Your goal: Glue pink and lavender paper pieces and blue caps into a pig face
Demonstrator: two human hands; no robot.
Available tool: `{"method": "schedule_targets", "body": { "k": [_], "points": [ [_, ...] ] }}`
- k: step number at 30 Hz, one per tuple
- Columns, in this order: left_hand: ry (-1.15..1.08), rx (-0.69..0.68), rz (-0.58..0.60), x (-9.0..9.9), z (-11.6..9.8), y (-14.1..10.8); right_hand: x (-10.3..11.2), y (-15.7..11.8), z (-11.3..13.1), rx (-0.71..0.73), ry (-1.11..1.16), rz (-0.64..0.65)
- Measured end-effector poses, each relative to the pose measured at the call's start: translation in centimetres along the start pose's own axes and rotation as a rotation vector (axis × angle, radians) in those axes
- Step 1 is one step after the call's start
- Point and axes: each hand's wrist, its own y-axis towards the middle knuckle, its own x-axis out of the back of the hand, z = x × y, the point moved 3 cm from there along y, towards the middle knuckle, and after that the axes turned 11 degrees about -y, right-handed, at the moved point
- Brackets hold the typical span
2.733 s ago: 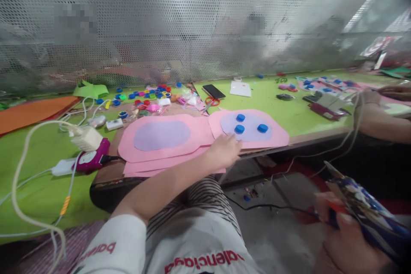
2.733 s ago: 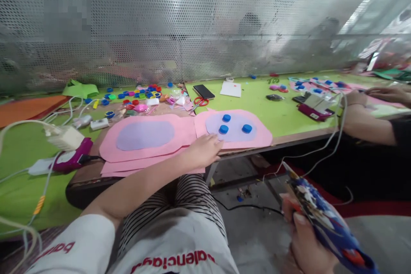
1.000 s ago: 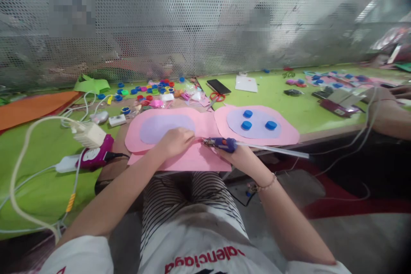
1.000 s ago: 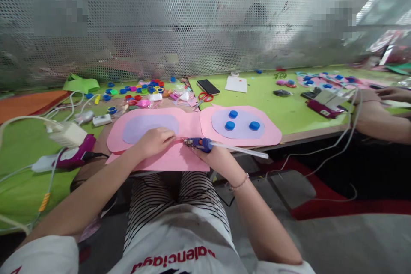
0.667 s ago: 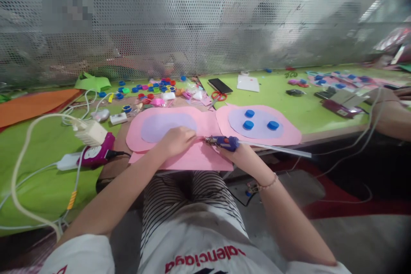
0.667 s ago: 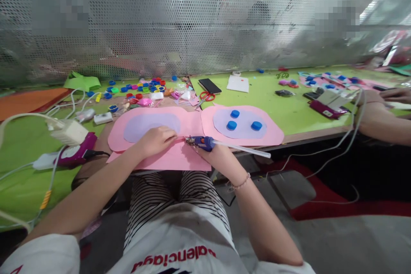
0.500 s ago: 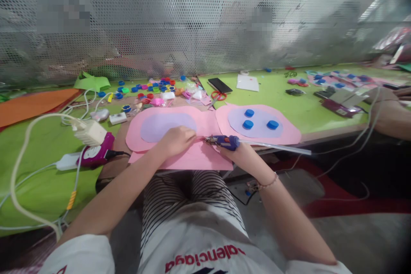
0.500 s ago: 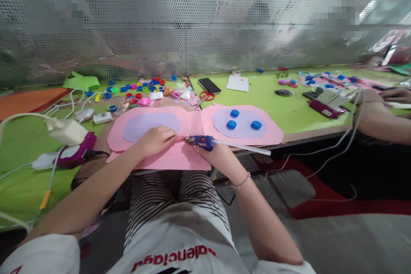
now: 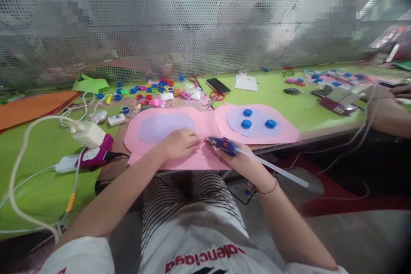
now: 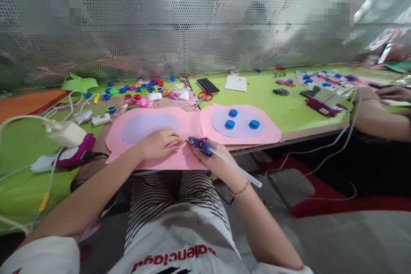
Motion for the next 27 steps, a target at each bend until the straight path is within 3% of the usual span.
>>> {"method": "schedule_targets", "body": {
  "k": [11, 16, 20, 24, 27],
  "points": [
    [-0.042, -0.030, 0.039, 0.0, -0.4, 0.2, -0.4, -0.4, -1.0, 0.097, 0.226, -0.104],
    [-0.084, -0.016, 0.037, 0.0, -0.3, 0.3, 0.2, -0.5, -2.0, 0.026, 0.262, -0.206],
    [-0.051, 0.096, 0.035, -0.5, 0.0, 0.4, 0.9, -0.2, -3.3, -0.043, 0.399, -0.203],
    [0.005, 0.231, 0.215, -1.4, 0.2, 0.1, 1.3, 0.7, -4.4, -0.101, 0.450, -0.234],
    [0.016, 0.258, 0.313, -1.7, 0.1, -0.1, 1.3, 1.5, -4.6, -0.118, 0.575, -0.226]
  ]
}}
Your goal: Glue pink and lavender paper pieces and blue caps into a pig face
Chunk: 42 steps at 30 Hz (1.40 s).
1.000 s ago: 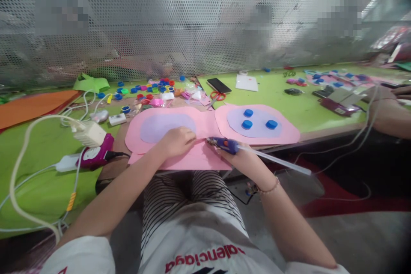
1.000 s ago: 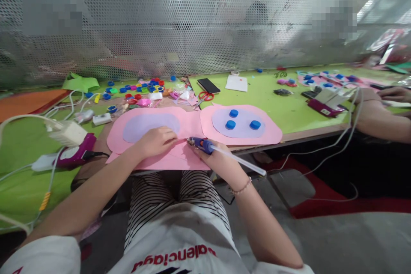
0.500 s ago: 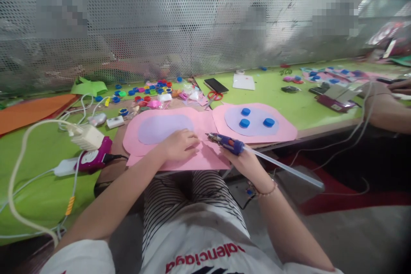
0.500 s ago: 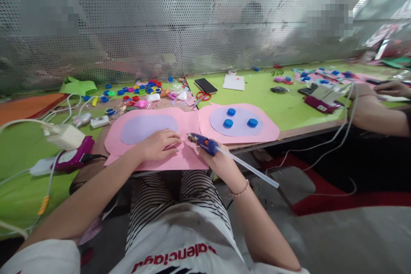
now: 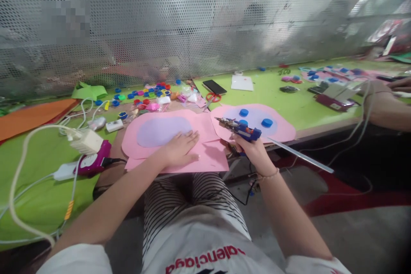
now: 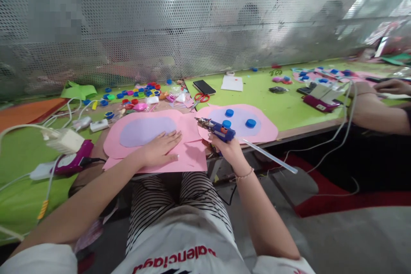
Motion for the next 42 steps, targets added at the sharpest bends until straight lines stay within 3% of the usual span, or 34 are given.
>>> {"method": "schedule_targets", "body": {
  "k": [9, 18, 31, 42],
  "points": [
    [0.051, 0.002, 0.000, 0.2, -0.2, 0.1, -0.2, 1.5, -2.3, -0.146, 0.353, -0.030],
    [0.023, -0.024, -0.118, 0.3, -1.0, 0.3, -0.2, 1.4, -1.9, -0.177, 0.268, -0.040],
    [0.000, -0.035, -0.070, -0.2, -0.8, 0.7, -0.1, 1.3, -2.0, -0.171, 0.231, -0.049],
    [0.009, 0.029, -0.133, -0.2, 0.1, 0.7, 0.0, 1.2, -2.1, -0.157, 0.214, -0.042]
  ]
}}
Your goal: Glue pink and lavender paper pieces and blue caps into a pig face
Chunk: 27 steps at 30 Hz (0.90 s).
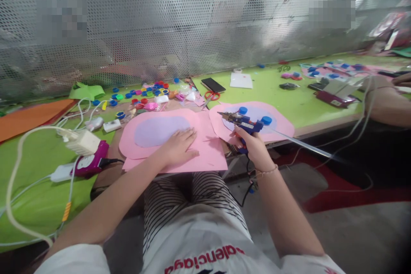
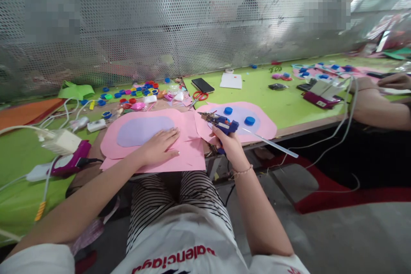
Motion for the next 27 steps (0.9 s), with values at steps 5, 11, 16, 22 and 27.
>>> {"method": "schedule_targets", "body": {
  "k": [5, 11, 16, 22, 27],
  "points": [
    [-0.005, -0.022, -0.060, 0.3, -0.2, 0.2, -0.1, 0.0, 0.1, -0.010, 0.016, -0.002],
    [0.003, -0.009, -0.006, 0.5, -0.8, -0.1, 0.0, 0.1, -0.1, -0.011, 0.058, -0.004],
    [-0.031, 0.003, 0.126, 1.0, -1.0, -1.6, 0.4, -0.8, -0.3, 0.094, 0.051, -0.014],
    [0.047, 0.098, 0.125, 0.9, 0.0, -5.2, 1.3, -3.1, -0.5, 0.197, -0.234, -0.097],
    [0.054, 0.301, -0.027, 1.2, 2.0, -7.8, 1.9, -4.3, -0.1, 0.233, -0.405, -0.138]
  ]
}}
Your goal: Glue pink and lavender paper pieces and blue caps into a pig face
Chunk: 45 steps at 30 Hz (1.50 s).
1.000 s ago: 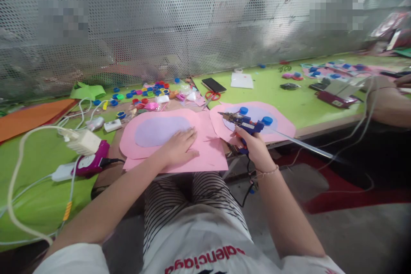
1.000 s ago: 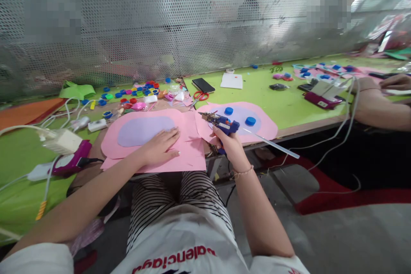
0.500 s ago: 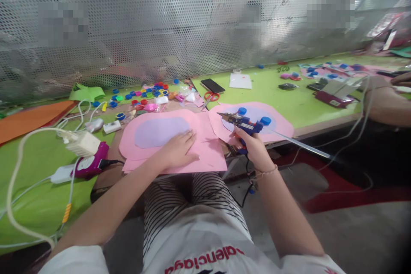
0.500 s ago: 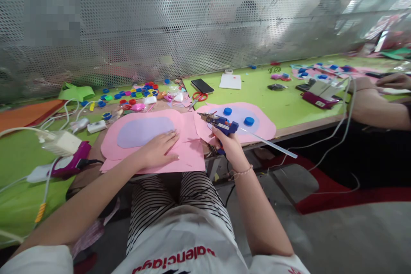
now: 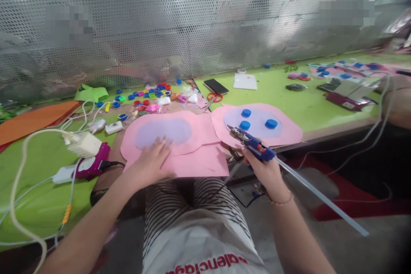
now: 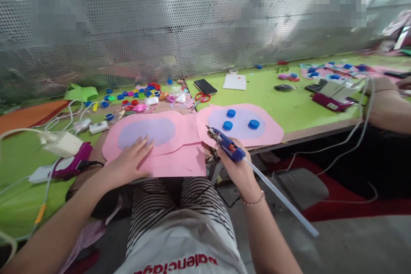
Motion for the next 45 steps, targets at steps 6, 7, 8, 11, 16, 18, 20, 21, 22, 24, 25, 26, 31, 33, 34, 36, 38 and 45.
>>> {"method": "schedule_targets", "body": {
  "k": [6, 7, 8, 11, 16, 18, 20, 21, 22, 24, 25, 26, 31, 33, 34, 36, 38, 45],
  "points": [
    [0.024, 0.021, -0.141, 0.4, 3.1, -0.1, 0.7, -0.4, 0.5, -0.037, -0.005, -0.023],
    [0.042, -0.016, -0.146, 0.4, 3.4, 0.0, 0.7, -0.4, 0.5, -0.058, 0.004, -0.012],
    [0.062, -0.060, -0.157, 0.4, 3.5, 0.1, 0.6, -0.4, 0.4, -0.083, 0.014, 0.002],
    [0.132, -0.170, -0.208, 0.6, 3.6, 0.1, 0.4, -0.6, -0.2, -0.150, 0.032, 0.033],
    [0.291, -0.265, -0.221, 0.9, 3.0, -0.3, 0.0, -0.6, -0.4, -0.105, -0.002, 0.024],
    [0.327, -0.273, -0.244, 1.2, 2.9, -0.4, -0.2, -0.3, 0.1, -0.051, -0.012, 0.033],
    [0.341, -0.243, -0.300, 2.0, 3.0, -0.4, -0.1, 0.1, 0.6, -0.003, -0.014, 0.045],
    [0.344, -0.230, -0.337, 2.6, 3.0, -0.4, -0.1, 0.4, 1.0, 0.013, -0.016, 0.050],
    [0.348, -0.225, -0.375, 3.3, 2.9, -0.4, 0.1, 0.8, 1.3, 0.024, -0.020, 0.052],
    [0.363, -0.232, -0.469, 5.4, 2.5, -0.3, 0.8, 1.9, 2.2, 0.023, -0.032, 0.035],
    [0.375, -0.240, -0.511, 6.6, 2.2, -0.2, 1.2, 2.6, 2.7, 0.016, -0.034, 0.007],
    [0.388, -0.232, -0.568, 8.0, 1.9, -0.1, 1.7, 3.3, 3.4, -0.005, -0.036, -0.015],
    [0.392, -0.107, -0.746, 14.7, 1.0, 0.8, 4.1, 7.3, 7.6, 0.003, 0.028, -0.031],
    [0.381, -0.053, -0.791, 16.8, 0.9, 1.3, 4.7, 8.5, 9.2, 0.069, 0.060, -0.039],
    [0.374, -0.038, -0.809, 17.6, 0.9, 1.5, 4.9, 9.0, 9.9, 0.095, 0.078, -0.038],
    [0.359, -0.023, -0.834, 19.0, 0.8, 1.9, 5.2, 9.8, 10.7, 0.113, 0.097, -0.027],
    [0.358, -0.013, -0.840, 19.9, 0.7, 2.2, 5.4, 10.3, 11.3, 0.118, 0.092, -0.017],
    [0.363, 0.018, -0.854, 20.8, 0.6, 2.4, 5.6, 10.5, 12.6, 0.196, 0.080, -0.023]
  ]
}}
